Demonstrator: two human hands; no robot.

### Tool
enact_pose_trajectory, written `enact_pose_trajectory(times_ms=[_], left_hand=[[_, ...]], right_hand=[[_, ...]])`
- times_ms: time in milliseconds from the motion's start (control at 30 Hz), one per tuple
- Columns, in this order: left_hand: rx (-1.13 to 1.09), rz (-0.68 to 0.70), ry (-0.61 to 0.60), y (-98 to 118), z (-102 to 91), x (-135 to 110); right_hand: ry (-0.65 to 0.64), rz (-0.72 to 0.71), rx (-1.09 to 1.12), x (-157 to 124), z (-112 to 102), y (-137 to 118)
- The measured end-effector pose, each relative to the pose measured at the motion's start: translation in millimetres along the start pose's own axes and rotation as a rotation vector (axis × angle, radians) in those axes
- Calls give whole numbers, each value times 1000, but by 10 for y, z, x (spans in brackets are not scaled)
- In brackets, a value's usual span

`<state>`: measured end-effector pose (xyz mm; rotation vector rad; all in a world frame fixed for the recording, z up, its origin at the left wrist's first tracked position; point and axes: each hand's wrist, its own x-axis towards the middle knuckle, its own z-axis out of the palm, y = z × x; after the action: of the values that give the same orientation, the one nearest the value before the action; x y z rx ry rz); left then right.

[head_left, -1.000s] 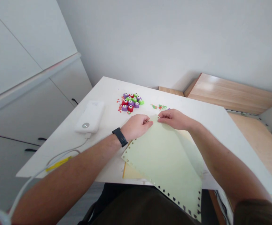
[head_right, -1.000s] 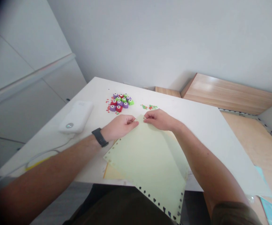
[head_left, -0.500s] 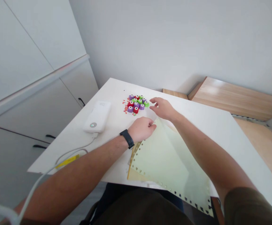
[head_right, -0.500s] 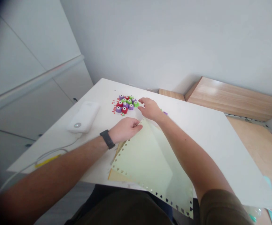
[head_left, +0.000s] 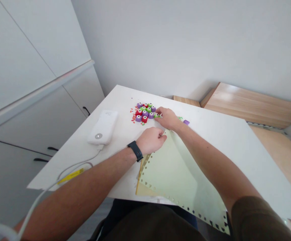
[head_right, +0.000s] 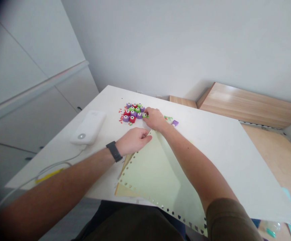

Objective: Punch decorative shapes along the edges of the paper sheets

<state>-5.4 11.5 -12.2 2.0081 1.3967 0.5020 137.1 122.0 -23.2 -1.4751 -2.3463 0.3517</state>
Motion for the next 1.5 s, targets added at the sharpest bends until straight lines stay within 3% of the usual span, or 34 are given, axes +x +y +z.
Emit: enact_pose_trajectory(times_ms=[200,300,400,467,567,667,833,967,1100,1300,1500], left_hand=[[14,6,-10,-10,1,-1],[9,4,-18,-13,14,-4],[7,4,-24,-16,29,-7],[7,4,-24,-22,38,-7],[3,3,-27,-32,48,-2],[-2,-1,-34,-32,43,1],[-4,-2,-46,-6,15,-10],[5,5,-47,-2,12,-15],[0,10,-44,-11,20,-13],[-22,13,-44,-21,36,-22],[-19,12,-48,2,30,-31]], right_hand=[[90,-11,35,-44,-82,65],[196,15,119,-147,-269,256],[251,147,162,-314,-502,512],[223,301,96,-446,-635,666],[216,374,45,-633,-744,833],[205,415,-14,-770,-730,926],[20,387,-188,-850,-586,977],[45,425,-226,-887,-607,1066],[35,558,-272,-1084,-854,1398],[18,800,-334,-1612,-1321,2051],[57,896,-313,-1881,-1452,2256]])
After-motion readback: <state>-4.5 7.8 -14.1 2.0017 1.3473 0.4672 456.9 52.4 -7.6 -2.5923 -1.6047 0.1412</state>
